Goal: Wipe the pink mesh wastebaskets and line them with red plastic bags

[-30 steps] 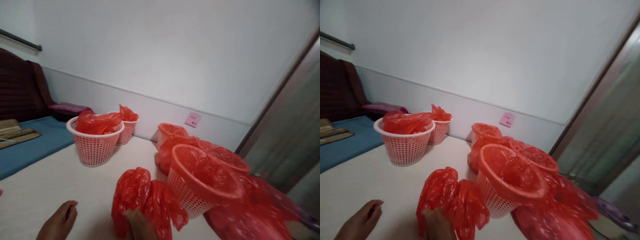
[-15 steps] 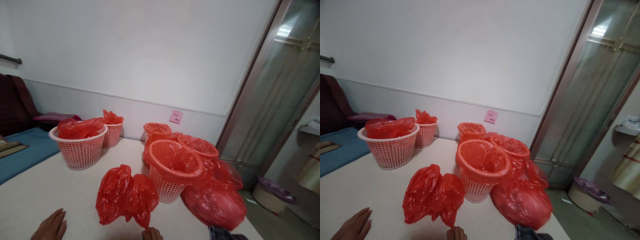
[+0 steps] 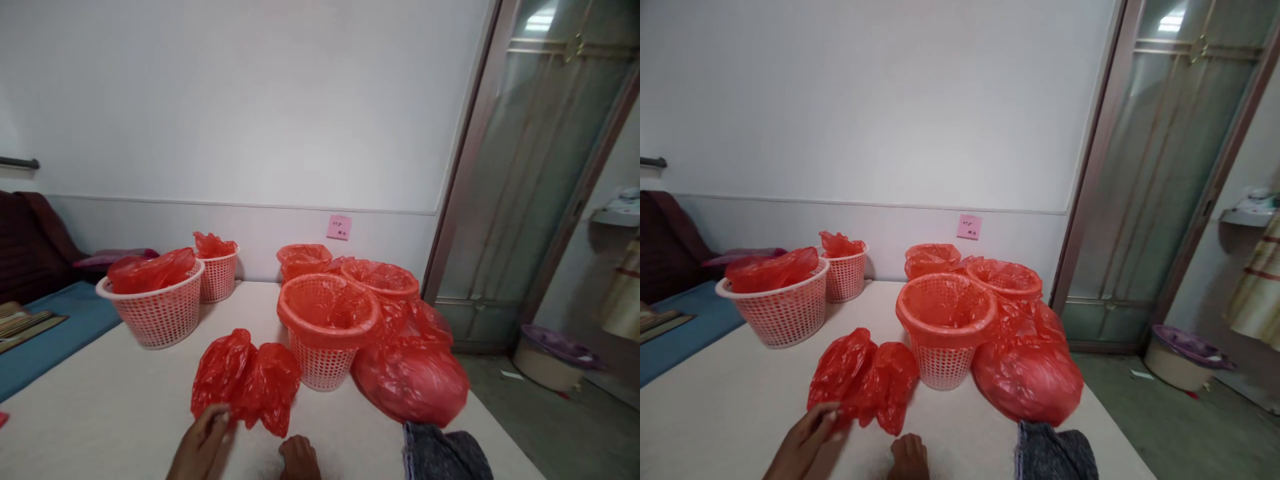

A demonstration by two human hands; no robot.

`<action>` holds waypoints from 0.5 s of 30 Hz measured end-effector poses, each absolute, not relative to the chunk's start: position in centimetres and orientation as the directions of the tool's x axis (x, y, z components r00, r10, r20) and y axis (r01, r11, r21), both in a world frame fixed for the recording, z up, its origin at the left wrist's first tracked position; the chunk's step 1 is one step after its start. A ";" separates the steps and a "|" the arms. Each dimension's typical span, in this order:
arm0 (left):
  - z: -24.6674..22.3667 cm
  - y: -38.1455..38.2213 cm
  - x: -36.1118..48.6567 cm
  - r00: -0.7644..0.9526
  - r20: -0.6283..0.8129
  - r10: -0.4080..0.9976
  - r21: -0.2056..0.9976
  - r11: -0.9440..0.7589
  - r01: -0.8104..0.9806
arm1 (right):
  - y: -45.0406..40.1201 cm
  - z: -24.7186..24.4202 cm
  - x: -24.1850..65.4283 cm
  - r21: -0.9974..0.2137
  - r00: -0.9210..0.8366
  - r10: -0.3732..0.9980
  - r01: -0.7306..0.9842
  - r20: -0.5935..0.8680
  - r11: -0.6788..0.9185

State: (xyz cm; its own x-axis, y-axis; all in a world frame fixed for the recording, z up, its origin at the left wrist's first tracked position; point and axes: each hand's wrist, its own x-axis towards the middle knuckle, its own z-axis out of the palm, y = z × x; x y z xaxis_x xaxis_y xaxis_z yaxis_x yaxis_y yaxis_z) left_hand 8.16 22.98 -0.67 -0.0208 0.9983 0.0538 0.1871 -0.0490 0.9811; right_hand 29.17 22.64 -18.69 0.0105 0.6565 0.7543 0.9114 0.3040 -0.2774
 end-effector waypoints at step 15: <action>12.4 31.8 22.4 0.228 -0.287 0.930 0.924 0.332 -0.192 | 20.1 -15.5 28.3 -0.464 0.083 0.787 0.844 0.611 0.270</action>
State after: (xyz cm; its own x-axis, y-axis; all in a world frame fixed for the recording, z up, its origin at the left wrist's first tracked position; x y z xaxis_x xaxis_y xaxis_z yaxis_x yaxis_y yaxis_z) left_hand 22.35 31.83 12.38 0.2282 0.9305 -0.2866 -0.1921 0.3316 0.9236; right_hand 28.25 20.14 -15.49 0.0834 0.7873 0.6109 0.8438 0.2704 -0.4636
